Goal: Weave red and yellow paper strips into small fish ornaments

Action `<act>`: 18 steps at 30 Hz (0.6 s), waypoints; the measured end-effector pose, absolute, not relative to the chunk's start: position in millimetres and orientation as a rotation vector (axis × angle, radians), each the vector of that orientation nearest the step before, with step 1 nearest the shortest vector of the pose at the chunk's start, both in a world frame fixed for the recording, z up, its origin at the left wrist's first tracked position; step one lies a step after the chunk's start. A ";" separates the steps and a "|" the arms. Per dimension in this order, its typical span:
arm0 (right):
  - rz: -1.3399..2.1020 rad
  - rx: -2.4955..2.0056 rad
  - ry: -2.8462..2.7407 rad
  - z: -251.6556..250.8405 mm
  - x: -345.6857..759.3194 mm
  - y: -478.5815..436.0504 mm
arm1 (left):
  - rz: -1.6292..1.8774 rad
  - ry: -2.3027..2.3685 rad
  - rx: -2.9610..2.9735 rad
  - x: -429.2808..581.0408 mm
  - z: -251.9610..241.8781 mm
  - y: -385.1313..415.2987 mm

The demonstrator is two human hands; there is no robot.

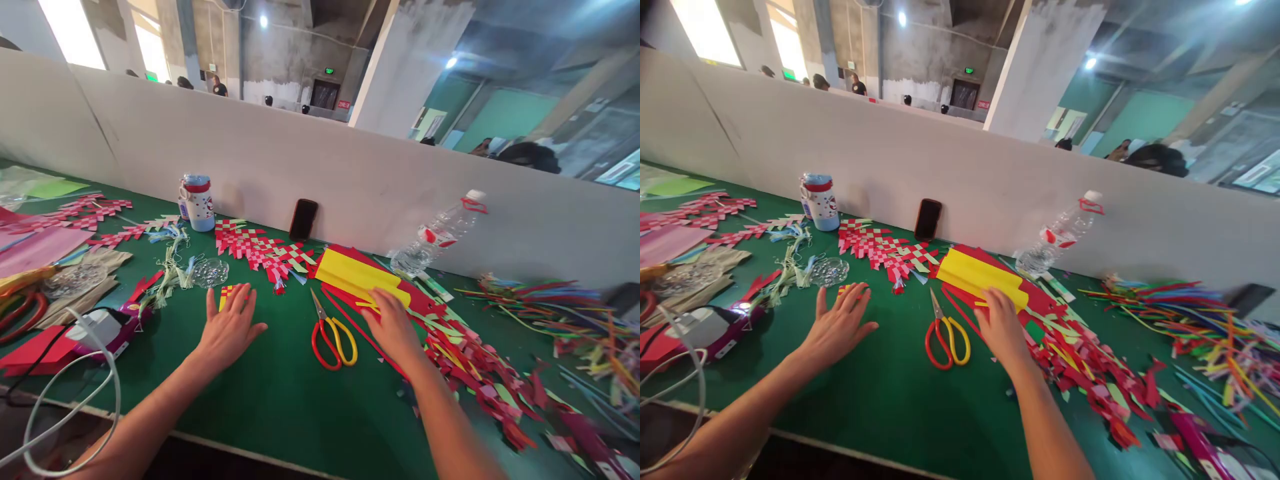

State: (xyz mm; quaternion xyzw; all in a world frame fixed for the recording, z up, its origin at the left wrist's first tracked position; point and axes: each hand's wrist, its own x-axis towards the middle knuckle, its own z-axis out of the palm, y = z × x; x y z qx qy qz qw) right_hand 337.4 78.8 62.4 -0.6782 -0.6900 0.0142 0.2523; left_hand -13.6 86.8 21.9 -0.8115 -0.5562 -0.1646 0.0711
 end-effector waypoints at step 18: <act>-0.653 -2.161 -1.858 70.5 418.2 183.2 | -1.015 -0.875 -2.959 51.4 0.5 64.0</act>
